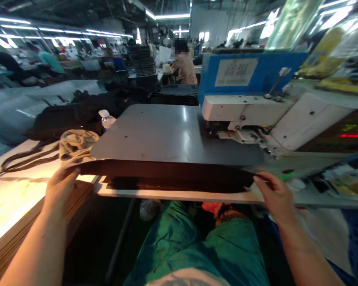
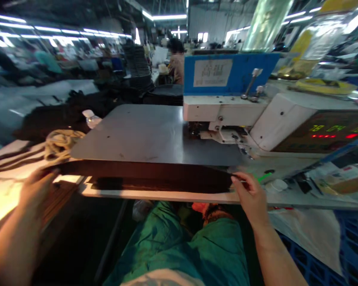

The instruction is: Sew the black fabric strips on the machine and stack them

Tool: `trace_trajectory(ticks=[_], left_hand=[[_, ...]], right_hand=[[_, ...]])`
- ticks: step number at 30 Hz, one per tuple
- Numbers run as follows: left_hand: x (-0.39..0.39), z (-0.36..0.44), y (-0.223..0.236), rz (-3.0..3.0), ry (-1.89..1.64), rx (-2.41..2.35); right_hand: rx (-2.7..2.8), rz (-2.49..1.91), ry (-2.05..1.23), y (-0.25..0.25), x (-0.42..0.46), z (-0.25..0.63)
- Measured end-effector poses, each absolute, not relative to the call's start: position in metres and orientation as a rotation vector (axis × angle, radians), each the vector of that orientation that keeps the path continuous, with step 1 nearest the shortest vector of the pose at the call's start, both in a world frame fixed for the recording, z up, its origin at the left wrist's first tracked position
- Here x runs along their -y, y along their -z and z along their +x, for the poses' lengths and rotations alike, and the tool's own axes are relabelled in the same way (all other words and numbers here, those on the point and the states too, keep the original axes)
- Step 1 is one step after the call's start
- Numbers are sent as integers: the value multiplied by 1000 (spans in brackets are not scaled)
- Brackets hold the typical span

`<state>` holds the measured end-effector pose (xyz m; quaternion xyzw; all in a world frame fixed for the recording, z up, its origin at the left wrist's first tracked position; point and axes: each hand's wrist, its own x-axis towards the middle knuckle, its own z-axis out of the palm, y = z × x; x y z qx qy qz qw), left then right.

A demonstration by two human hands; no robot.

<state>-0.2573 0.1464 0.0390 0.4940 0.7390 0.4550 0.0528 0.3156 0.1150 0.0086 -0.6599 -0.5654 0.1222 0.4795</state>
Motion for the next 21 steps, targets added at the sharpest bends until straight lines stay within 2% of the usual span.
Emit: trace_trajectory(ticks=[3, 9, 13, 17, 21], left_hand=[[-162, -272, -21, 1602, -1503, -2111], [-168, -274, 28, 1755, -965, -2287], [-147, -288, 32, 1825, -894, -2421], [-128, -295, 13, 1850, -896, -2507], [-114, -264, 18, 2105, -759, -2266]], right_hand=[[1550, -1549, -54, -4, -119, 320], [1961, -1583, -10, 66, -121, 351], [2016, -1661, 4, 85, -116, 363], [2064, -1568, 31, 68, -113, 321], [2415, -1359, -98, 69, -114, 247]])
